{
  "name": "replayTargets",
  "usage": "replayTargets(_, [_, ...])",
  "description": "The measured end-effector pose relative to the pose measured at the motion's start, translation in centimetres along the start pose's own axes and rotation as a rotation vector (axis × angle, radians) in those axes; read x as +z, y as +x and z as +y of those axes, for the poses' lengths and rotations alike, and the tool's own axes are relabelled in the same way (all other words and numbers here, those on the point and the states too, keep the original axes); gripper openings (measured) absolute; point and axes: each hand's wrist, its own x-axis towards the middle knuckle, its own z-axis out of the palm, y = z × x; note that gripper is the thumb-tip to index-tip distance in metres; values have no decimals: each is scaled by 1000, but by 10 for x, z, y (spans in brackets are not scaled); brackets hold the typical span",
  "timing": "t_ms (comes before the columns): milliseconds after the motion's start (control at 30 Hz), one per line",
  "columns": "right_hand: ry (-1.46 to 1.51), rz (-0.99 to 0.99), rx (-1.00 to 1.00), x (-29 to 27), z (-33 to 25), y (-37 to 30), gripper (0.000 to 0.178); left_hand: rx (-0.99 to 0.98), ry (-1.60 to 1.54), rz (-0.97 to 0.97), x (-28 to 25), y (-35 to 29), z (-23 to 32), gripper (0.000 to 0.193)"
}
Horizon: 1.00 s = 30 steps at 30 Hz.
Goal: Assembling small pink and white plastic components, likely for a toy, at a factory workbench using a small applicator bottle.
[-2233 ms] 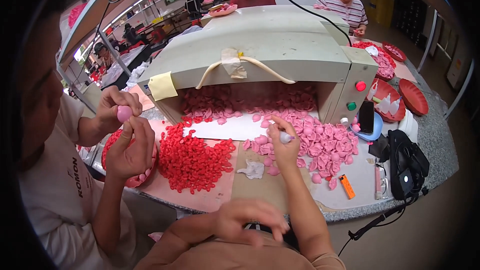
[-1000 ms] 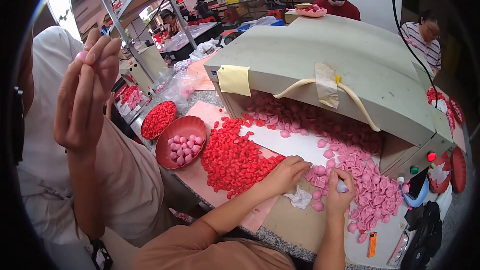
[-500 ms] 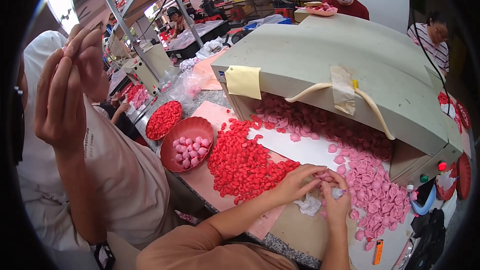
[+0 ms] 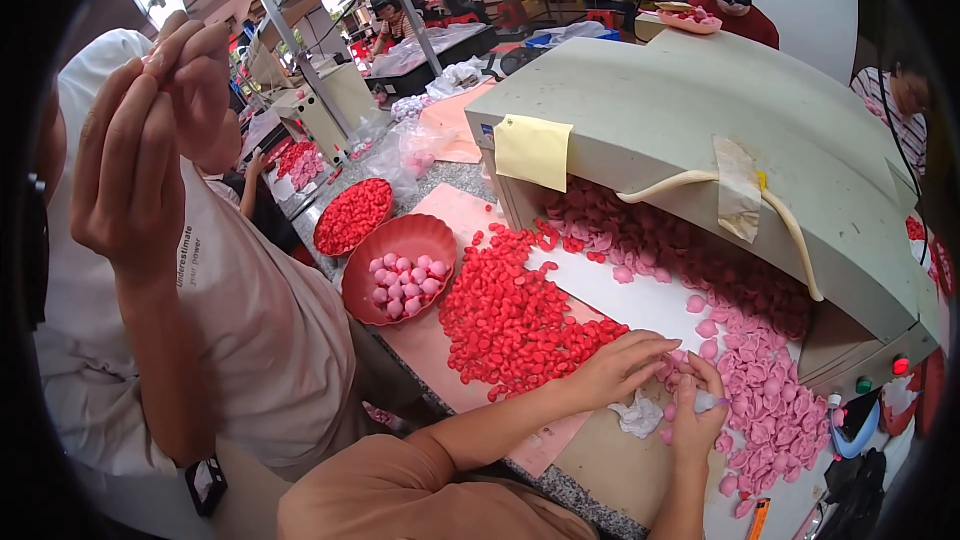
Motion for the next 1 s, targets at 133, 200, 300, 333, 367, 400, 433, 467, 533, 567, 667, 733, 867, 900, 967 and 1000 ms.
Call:
replayTargets(133, [-102, -5, -69, -3, -3, 0, 26, 8, -81, 108, -2, 1, -1, 25])
replayTargets(200, [-13, 15, 116, 0, -21, -5, 26, 13, -94, 155, -2, 1, -1, 20])
replayTargets(300, [-64, 9, 29, 0, -27, -8, 26, 47, -150, 175, -1, -2, 4, 18])
replayTargets(333, [-63, 4, 25, 0, -26, -9, 26, 66, -153, 179, 0, -5, 4, 17])
replayTargets(367, [-44, 0, 25, -2, -22, -11, 26, 84, -156, 183, 1, -8, 6, 16])
replayTargets(400, [-25, -2, 23, -2, -19, -11, 25, 88, -153, 186, -1, -8, 8, 16])
replayTargets(433, [-26, -3, 19, -3, -17, -12, 25, 111, -134, 171, -2, -10, 11, 14])
replayTargets(467, [-38, 11, 9, -5, -16, -14, 23, 132, -118, 155, -1, -11, 13, 12])
replayTargets(533, [-60, 42, -5, -6, -14, -12, 21, 170, -113, 127, 1, -9, 8, 12])
replayTargets(567, [-107, 63, -47, -10, -12, -11, 21, 201, -112, 97, 6, -8, 5, 12])
replayTargets(667, [-220, 151, -68, -28, -2, -11, 21, 433, 104, 163, 0, 6, -3, 9])
replayTargets(733, [-215, 210, -85, -4, -24, -1, 23, -39, -4, 211, -28, -6, -7, 17])
replayTargets(867, [-105, 200, -93, -18, -15, 22, 28, -181, 127, 370, -57, 13, -11, 19])
replayTargets(900, [-120, 233, -89, -27, -15, 21, 28, -237, 128, 315, -58, 15, -10, 20])
replayTargets(967, [-73, 288, -140, -38, -17, 21, 31, -250, 181, 200, -57, 31, -14, 20])
replayTargets(1000, [-72, 294, -140, -39, -16, 18, 31, -277, 255, 116, -59, 38, -16, 20])
